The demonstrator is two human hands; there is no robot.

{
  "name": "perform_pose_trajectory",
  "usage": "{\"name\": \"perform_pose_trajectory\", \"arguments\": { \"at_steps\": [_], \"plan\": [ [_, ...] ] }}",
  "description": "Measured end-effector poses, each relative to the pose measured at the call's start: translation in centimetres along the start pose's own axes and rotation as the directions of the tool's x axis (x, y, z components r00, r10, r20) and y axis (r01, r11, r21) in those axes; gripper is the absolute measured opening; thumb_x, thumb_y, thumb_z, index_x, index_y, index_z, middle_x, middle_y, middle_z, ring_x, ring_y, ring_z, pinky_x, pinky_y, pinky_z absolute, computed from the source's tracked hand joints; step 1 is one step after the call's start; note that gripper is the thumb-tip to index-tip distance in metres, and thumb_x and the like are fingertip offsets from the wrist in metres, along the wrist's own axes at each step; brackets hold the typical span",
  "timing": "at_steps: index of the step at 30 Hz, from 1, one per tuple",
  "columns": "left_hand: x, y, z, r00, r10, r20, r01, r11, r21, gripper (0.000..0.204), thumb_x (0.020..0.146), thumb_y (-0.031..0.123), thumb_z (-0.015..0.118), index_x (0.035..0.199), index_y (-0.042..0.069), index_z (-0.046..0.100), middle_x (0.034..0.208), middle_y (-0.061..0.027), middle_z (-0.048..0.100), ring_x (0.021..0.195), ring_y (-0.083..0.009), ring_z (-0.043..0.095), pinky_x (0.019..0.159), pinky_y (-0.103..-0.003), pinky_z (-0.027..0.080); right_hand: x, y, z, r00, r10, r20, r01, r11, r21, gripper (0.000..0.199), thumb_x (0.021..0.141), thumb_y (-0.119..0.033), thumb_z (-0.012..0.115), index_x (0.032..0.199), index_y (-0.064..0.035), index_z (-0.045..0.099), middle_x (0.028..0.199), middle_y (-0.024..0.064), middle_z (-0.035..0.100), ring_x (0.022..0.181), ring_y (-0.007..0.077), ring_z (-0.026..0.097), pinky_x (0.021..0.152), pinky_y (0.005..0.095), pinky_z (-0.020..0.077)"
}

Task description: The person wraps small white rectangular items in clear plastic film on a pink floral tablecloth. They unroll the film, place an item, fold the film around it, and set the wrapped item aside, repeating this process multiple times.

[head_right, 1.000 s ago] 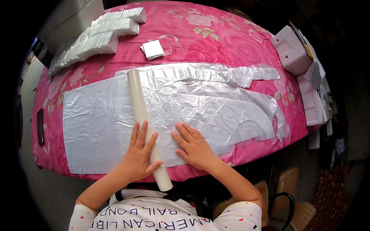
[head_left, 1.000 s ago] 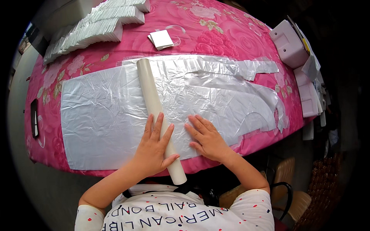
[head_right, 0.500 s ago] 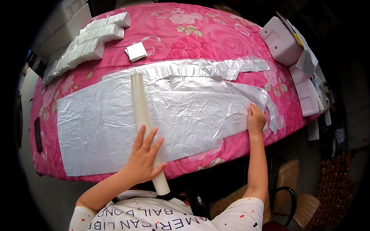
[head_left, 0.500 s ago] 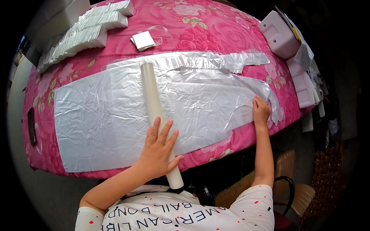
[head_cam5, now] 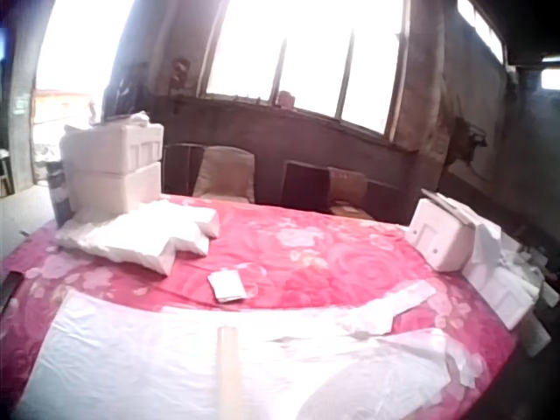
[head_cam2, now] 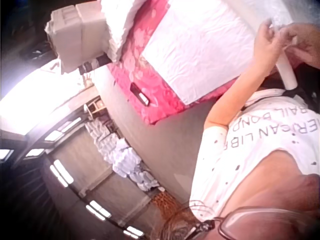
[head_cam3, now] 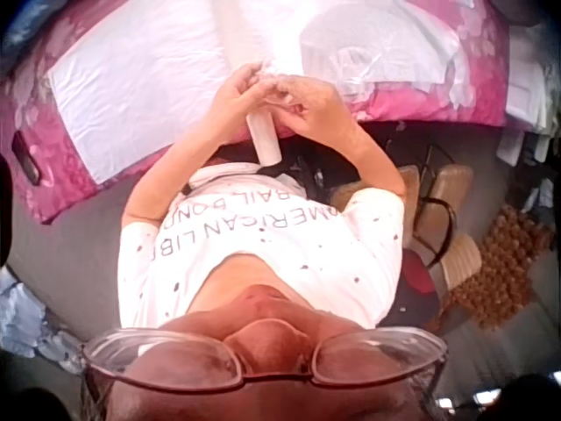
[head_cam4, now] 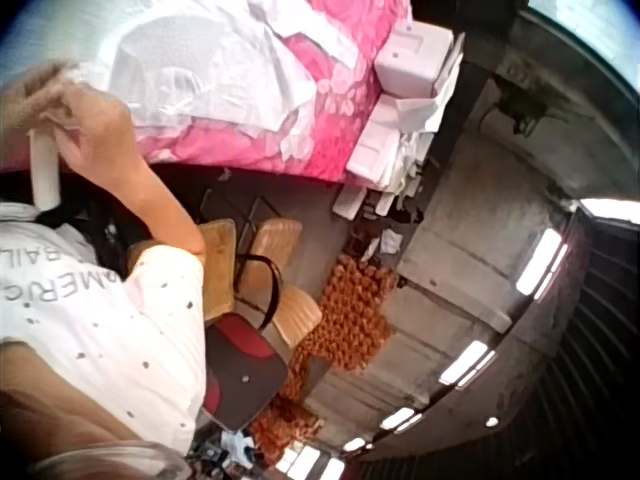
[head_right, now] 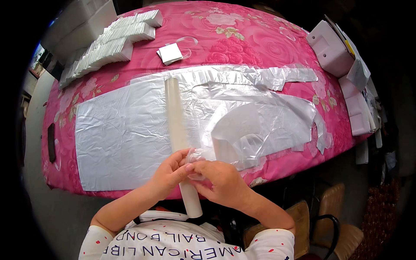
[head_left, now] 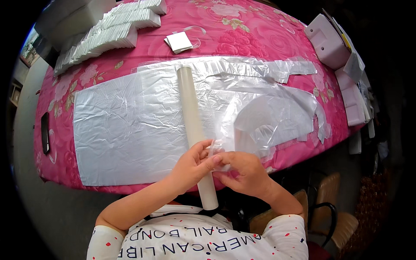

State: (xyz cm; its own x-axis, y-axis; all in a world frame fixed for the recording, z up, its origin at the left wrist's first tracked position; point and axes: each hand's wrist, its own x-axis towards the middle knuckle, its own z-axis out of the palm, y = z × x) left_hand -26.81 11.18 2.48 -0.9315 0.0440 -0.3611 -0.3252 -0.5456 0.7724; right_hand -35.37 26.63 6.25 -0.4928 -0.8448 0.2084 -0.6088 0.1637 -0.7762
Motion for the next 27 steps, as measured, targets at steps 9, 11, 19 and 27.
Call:
{"name": "perform_pose_trajectory", "arguments": {
  "at_steps": [9,11,19,27],
  "plan": [
    [-0.3,0.3,-1.2,0.99,0.012,-0.143,-0.027,0.994,-0.103,0.019,0.085,0.007,0.06,0.102,-0.001,0.055,0.088,-0.0082,0.063,0.079,-0.0116,0.061,0.073,-0.026,0.05,1.0,0.7,-0.1,0.955,-0.005,-0.296,-0.081,0.957,-0.277,0.045,0.07,-0.02,0.073,0.109,-0.0053,0.055,0.096,0.0123,0.061,0.087,0.0265,0.059,0.077,0.0339,0.0468],
    [-0.2,0.3,-0.9,0.992,0.019,-0.127,-0.031,0.995,-0.099,0.019,0.085,0.007,0.06,0.102,-0.001,0.055,0.088,-0.0075,0.063,0.079,-0.0113,0.061,0.073,-0.026,0.05,0.4,2.4,-0.1,0.93,0.203,-0.308,-0.283,0.928,-0.242,0.051,0.069,-0.021,0.075,0.113,-0.0046,0.054,0.097,0.0133,0.061,0.087,0.0265,0.059,0.076,0.0334,0.0472],
    [-0.2,-0.1,-1.2,0.988,0.071,-0.137,-0.073,0.997,-0.012,0.021,0.083,0.006,0.062,0.102,0.0,0.055,0.088,-0.0058,0.062,0.079,-0.0106,0.06,0.074,-0.024,0.048,-1.3,5.8,-4.2,0.823,0.546,-0.154,-0.386,0.738,0.554,0.019,0.08,-0.007,0.067,0.096,0.0013,0.062,0.084,0.0013,0.064,0.076,0.0071,0.057,0.071,0.0227,0.0459],
    [-0.1,0.1,-1.0,0.987,0.068,-0.144,-0.071,0.997,-0.012,0.026,0.082,0.007,0.064,0.105,0.0,0.055,0.086,-0.0045,0.062,0.078,-0.0101,0.059,0.075,-0.025,0.048,-8.3,16.8,-19.4,0.601,0.568,-0.562,-0.565,0.799,0.204,0.025,0.083,-0.008,0.062,0.106,0.0017,0.058,0.093,0.0048,0.064,0.083,0.0115,0.058,0.078,0.0232,0.0446]
  ]
}}
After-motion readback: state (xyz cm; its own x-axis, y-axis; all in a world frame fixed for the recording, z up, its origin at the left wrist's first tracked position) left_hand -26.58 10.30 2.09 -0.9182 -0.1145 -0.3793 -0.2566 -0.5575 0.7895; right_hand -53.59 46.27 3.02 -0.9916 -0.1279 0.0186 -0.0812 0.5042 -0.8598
